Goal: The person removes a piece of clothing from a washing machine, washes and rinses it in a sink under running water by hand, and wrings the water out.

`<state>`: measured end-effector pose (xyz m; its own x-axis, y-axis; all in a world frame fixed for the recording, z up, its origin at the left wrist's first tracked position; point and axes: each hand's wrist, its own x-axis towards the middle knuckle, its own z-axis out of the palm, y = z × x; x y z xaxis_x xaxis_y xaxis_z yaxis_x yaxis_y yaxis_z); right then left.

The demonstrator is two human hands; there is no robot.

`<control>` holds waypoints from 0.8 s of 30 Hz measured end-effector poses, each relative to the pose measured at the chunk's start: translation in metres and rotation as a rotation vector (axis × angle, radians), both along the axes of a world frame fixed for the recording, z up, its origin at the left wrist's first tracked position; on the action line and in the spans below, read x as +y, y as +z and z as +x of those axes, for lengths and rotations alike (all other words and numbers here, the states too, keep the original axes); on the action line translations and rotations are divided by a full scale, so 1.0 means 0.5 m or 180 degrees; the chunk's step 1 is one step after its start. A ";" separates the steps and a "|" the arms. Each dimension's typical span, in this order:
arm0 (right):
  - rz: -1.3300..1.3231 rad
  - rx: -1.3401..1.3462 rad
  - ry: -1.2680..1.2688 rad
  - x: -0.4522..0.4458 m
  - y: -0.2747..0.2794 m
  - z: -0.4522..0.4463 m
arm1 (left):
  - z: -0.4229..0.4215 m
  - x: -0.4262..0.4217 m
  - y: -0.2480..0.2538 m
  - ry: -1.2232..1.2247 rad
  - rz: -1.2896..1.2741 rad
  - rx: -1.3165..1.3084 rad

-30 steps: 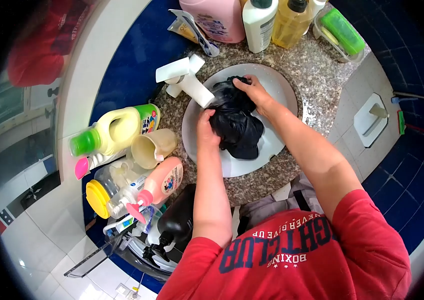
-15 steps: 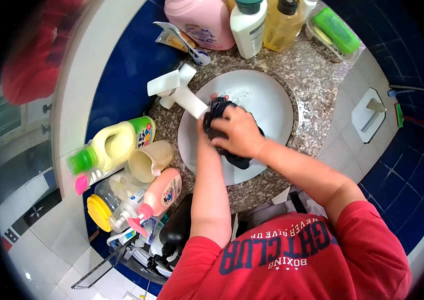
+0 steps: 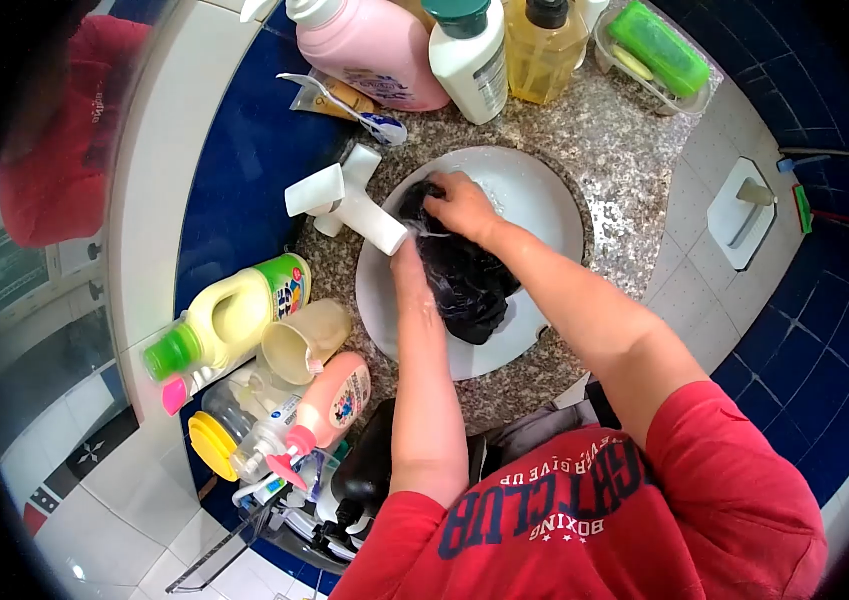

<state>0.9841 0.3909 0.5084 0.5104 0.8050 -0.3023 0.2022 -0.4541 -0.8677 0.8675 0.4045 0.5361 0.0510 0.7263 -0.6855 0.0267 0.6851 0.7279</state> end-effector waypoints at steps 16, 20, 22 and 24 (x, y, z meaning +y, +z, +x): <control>0.1064 -0.1146 0.0725 -0.052 0.093 -0.079 | -0.050 0.034 -0.114 0.0085 0.0004 -0.1250; 0.0216 -0.0235 0.0158 -0.006 0.073 -0.067 | -0.035 0.030 -0.091 0.0221 0.0292 -0.0426; -0.0279 0.0152 0.0409 0.021 0.063 -0.031 | -0.020 0.024 -0.053 0.0353 -0.0208 -0.0318; -0.0260 0.0506 0.0721 0.029 0.039 -0.008 | -0.024 0.009 -0.021 0.0264 -0.0030 -0.0164</control>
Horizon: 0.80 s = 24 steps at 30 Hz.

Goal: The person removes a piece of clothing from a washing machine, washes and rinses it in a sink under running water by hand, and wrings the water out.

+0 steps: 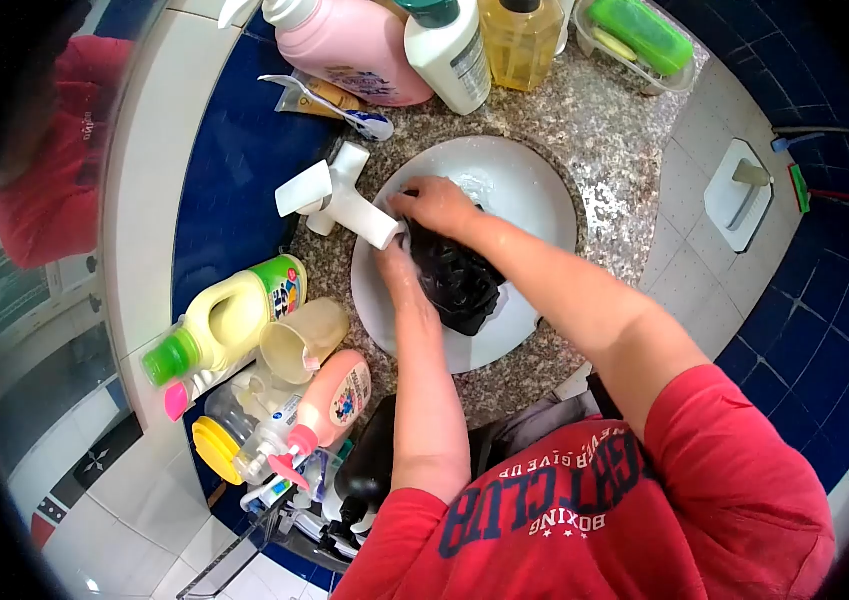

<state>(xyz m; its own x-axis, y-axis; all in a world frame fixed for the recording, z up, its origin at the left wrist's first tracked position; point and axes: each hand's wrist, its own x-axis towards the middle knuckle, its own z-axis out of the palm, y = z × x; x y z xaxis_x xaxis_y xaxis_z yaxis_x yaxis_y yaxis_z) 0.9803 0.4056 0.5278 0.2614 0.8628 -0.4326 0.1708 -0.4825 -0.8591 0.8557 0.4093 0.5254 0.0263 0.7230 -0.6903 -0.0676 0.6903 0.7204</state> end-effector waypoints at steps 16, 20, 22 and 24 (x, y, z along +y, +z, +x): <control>-0.1086 0.4051 -0.1346 -0.085 -0.009 0.043 | 0.020 -0.091 0.092 0.0925 0.0321 -0.2178; -0.1080 0.4304 -0.1412 -0.041 -0.005 0.049 | -0.029 -0.113 0.064 0.0908 -0.0058 -0.1743; -0.0386 0.3193 -0.1207 -0.033 0.022 0.050 | -0.048 -0.129 0.045 0.0495 0.0413 -0.1221; -0.0169 0.2989 -0.1233 -0.032 0.043 0.042 | -0.072 -0.117 0.045 0.0258 0.0442 -0.1423</control>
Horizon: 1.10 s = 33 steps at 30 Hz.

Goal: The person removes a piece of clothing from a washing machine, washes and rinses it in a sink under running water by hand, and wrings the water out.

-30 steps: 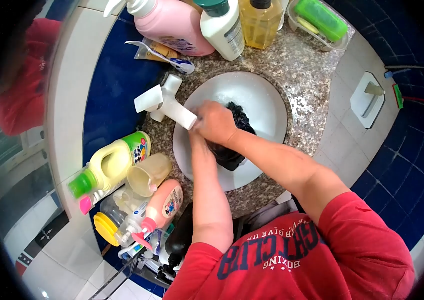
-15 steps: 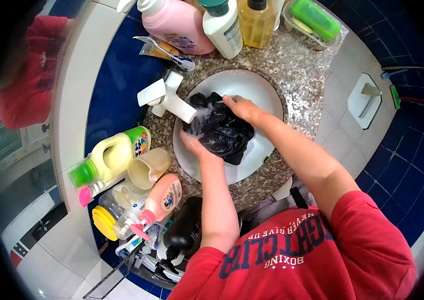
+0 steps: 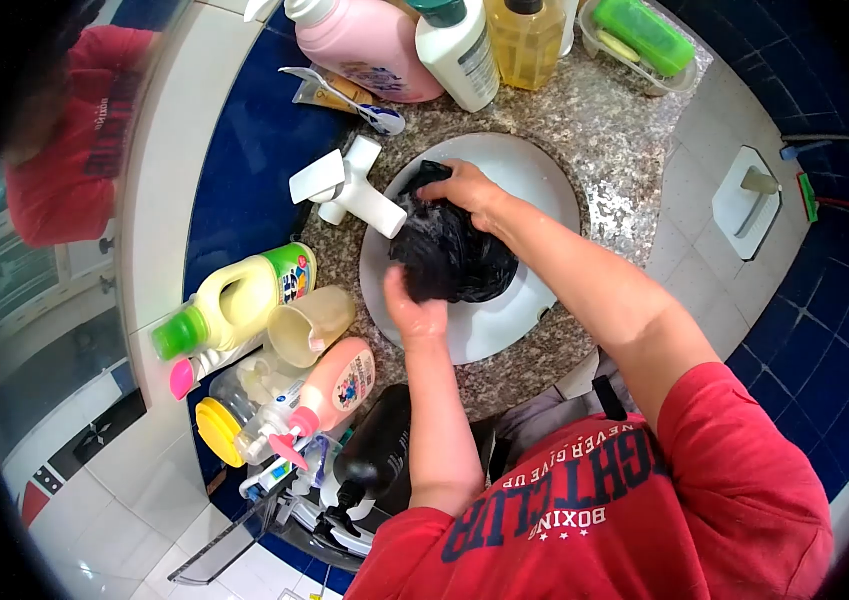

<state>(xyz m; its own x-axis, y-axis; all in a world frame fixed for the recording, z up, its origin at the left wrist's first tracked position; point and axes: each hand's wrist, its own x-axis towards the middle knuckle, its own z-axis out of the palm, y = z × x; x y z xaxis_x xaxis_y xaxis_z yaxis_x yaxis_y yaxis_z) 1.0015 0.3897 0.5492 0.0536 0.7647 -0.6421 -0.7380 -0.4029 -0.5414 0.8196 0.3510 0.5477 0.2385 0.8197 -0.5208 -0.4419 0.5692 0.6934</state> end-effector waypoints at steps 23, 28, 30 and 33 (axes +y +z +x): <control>-0.0017 -0.3600 0.0954 -0.021 0.010 -0.071 | 0.089 0.060 -0.064 0.0042 -0.0326 -0.0056; -0.0392 -0.3940 0.1532 -0.053 0.045 -0.013 | 0.095 0.060 -0.051 0.0532 -0.0793 -0.0390; -0.0450 -0.4407 0.1873 -0.072 0.056 -0.001 | 0.095 0.057 -0.048 0.0757 -0.0614 -0.0647; -0.0974 -0.3458 0.1482 -0.082 0.026 0.004 | 0.099 0.043 -0.014 0.0959 -0.0791 -0.1001</control>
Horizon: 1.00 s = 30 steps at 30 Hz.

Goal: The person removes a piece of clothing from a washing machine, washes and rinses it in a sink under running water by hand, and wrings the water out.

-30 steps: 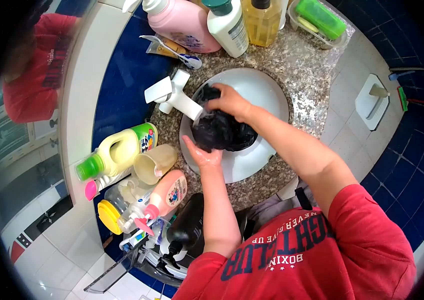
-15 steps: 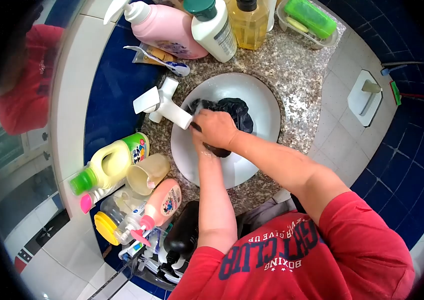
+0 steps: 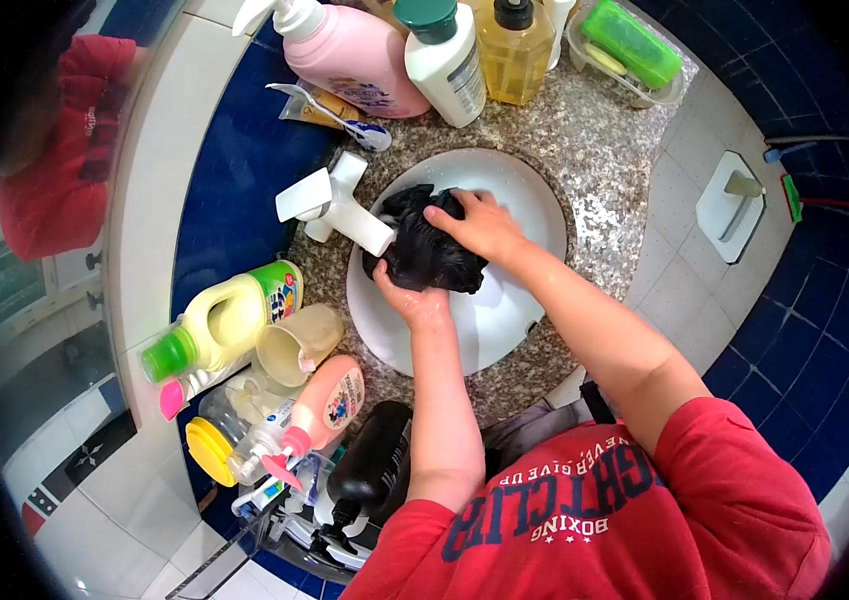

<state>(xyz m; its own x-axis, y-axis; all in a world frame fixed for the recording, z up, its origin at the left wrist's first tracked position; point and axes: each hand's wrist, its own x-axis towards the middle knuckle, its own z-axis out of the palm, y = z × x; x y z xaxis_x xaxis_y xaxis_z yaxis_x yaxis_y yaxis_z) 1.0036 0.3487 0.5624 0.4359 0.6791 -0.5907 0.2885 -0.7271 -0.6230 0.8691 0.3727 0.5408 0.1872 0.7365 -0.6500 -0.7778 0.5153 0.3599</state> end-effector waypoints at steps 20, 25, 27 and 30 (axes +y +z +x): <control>0.2011 0.1002 0.2114 -0.014 0.008 -0.010 | -0.069 -0.036 -0.002 -0.0385 -0.0115 0.0667; 0.2386 0.0038 0.1802 -0.052 0.040 -0.082 | -0.103 -0.023 -0.086 -0.1232 0.0540 -0.0577; 0.2303 -0.0133 0.1556 -0.044 0.027 -0.100 | -0.105 -0.013 -0.096 -0.1379 0.0501 -0.0176; 0.1842 -0.0221 0.1158 -0.018 0.019 -0.095 | -0.088 0.016 -0.102 -0.1584 0.0482 0.0395</control>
